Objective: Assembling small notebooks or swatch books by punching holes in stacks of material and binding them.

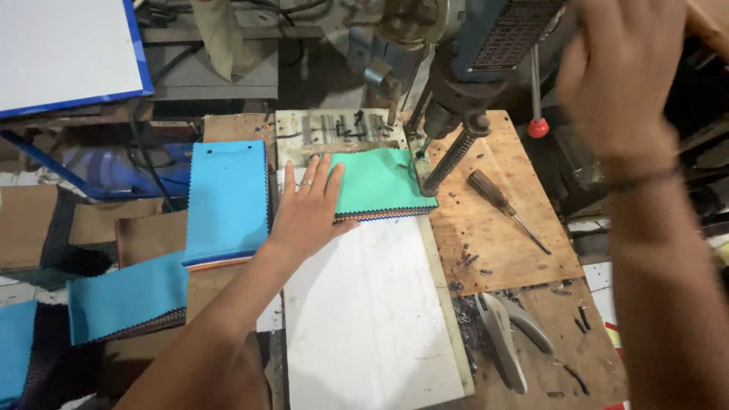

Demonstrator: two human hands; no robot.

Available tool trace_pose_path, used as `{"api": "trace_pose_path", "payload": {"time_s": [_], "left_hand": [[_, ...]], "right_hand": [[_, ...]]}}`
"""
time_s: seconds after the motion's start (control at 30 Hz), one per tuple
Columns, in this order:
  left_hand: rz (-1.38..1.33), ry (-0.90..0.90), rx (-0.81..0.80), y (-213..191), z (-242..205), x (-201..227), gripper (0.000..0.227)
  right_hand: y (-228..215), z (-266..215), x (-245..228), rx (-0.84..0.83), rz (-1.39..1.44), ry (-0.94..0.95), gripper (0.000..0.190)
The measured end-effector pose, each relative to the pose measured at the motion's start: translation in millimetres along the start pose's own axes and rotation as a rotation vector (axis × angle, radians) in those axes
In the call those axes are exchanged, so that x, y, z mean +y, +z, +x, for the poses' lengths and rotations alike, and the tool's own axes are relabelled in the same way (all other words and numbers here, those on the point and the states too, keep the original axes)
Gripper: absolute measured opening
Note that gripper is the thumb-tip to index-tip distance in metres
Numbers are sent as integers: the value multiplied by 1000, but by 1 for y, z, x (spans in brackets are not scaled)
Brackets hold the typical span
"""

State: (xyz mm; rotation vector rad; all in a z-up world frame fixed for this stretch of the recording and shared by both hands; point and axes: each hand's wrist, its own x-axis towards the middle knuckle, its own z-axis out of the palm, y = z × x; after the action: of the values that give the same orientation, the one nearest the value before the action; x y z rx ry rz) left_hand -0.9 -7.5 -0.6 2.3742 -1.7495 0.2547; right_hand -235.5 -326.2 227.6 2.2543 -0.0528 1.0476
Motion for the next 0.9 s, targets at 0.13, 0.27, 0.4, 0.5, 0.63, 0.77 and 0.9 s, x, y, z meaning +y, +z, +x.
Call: {"api": "trace_pose_path", "payload": {"time_s": [0.13, 0.27, 0.4, 0.5, 0.63, 0.77, 0.9], "left_hand": [[84, -36, 5, -6, -6, 5, 108], [157, -97, -106, -9, -5, 9, 109], [116, -106, -160, -10, -3, 5, 107], [-77, -97, -197, -6, 1, -6, 107], [-162, -110, -285, -31, 2, -7, 105], [-241, -130, -233, -25, 0, -6, 104], [-293, -102, -109, -27, -15, 4, 102]], "right_hand": [[-4, -62, -99, 93, 134, 240, 33], [24, -103, -160, -584, 862, 1012, 22], [8, -70, -201, -698, 1193, 1465, 42], [3, -56, -210, -627, 1363, 1625, 41], [11, -67, -216, -620, 1355, 1590, 39], [20, -85, -211, -564, 1352, 1591, 40], [-57, -28, -223, -760, 1344, 1621, 46]]}}
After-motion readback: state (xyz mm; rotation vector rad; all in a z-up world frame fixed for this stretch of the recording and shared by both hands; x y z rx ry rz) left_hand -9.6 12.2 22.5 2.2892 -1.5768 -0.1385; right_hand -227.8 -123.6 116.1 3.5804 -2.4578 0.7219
